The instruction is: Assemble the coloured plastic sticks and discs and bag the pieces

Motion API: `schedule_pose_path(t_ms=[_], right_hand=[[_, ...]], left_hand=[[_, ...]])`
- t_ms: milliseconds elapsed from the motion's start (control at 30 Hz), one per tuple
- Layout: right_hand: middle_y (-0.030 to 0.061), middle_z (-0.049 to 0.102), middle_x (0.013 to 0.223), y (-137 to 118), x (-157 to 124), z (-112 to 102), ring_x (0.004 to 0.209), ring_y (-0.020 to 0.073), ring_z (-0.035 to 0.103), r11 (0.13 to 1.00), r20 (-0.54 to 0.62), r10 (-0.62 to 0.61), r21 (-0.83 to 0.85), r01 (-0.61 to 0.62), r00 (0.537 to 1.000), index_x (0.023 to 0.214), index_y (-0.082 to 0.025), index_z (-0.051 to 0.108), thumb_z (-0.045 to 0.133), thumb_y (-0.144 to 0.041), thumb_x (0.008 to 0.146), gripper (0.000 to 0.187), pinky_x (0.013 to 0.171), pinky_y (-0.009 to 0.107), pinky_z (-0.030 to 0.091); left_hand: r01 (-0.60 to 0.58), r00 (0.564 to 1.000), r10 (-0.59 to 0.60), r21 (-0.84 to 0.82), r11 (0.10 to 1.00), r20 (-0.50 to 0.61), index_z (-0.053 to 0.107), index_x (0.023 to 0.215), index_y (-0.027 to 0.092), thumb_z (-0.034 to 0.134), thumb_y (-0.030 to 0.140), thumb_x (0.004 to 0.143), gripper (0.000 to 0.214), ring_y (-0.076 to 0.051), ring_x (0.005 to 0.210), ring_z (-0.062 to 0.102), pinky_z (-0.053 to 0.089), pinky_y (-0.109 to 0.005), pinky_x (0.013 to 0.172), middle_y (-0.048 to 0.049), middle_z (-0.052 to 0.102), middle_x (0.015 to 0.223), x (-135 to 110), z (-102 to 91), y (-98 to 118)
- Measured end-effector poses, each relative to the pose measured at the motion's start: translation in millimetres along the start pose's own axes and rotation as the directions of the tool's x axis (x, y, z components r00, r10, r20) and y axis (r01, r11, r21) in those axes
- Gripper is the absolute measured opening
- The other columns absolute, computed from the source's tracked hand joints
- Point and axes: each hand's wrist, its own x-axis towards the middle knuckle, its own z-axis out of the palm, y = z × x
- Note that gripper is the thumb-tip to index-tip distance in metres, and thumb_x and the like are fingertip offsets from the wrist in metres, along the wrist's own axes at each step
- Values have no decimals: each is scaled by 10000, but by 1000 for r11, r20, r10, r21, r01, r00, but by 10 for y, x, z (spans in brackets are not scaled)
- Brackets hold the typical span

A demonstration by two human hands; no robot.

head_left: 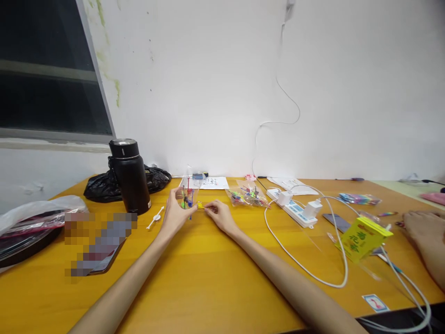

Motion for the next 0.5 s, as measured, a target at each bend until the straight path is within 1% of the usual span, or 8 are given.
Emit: schedule_pose_path(t_ms=[133, 233, 333, 400, 500], right_hand=[[80, 737, 940, 167, -103, -364, 823, 195, 663, 997, -129, 53, 67, -45, 990, 969, -170, 752, 633, -288, 884, 187, 789, 309, 513], [95, 748, 976, 186, -111, -555, 853, 211, 675, 991, -219, 88, 120, -62, 972, 973, -162, 750, 629, -342, 886, 234, 805, 329, 521], [92, 739, 1002, 88, -101, -675, 867, 210, 672, 993, -280, 62, 118, -29, 958, 1014, -162, 731, 588, -377, 918, 276, 811, 330, 517], [89, 726, 1012, -15, -105, -736, 871, 206, 665, 996, -332, 30, 85, -2, 943, 1041, -164, 707, 545, -389, 950, 292, 790, 318, 514], [89, 703, 1012, -162, -128, -819, 841, 197, 649, 999, -416, -32, 0, 35, 909, 1053, -167, 673, 497, -371, 981, 279, 741, 303, 500]], left_hand=[[-8, 1000, 7, 42, 999, 23, 429, 1195, 245, 780, 286, 698, 610, -279, 1169, 558, 422, -475, 1025, -92, 577, 1215, -45, 26, 10], [-108, 990, 94, 132, 985, 104, 439, 1185, 233, 742, 224, 699, 572, -286, 1141, 538, 425, -476, 1004, -94, 569, 1187, -107, 52, -6], [-210, 967, 174, 194, 958, 187, 447, 1206, 223, 697, 187, 700, 566, -297, 1141, 514, 431, -470, 995, -94, 553, 1192, -163, 73, -29], [-235, 958, 190, 212, 948, 213, 445, 1222, 222, 680, 187, 703, 571, -301, 1128, 516, 438, -463, 985, -91, 549, 1185, -179, 79, -47], [-249, 955, 199, 230, 941, 219, 441, 1232, 219, 674, 204, 711, 571, -302, 1124, 516, 441, -455, 981, -93, 544, 1195, -176, 73, -70]])
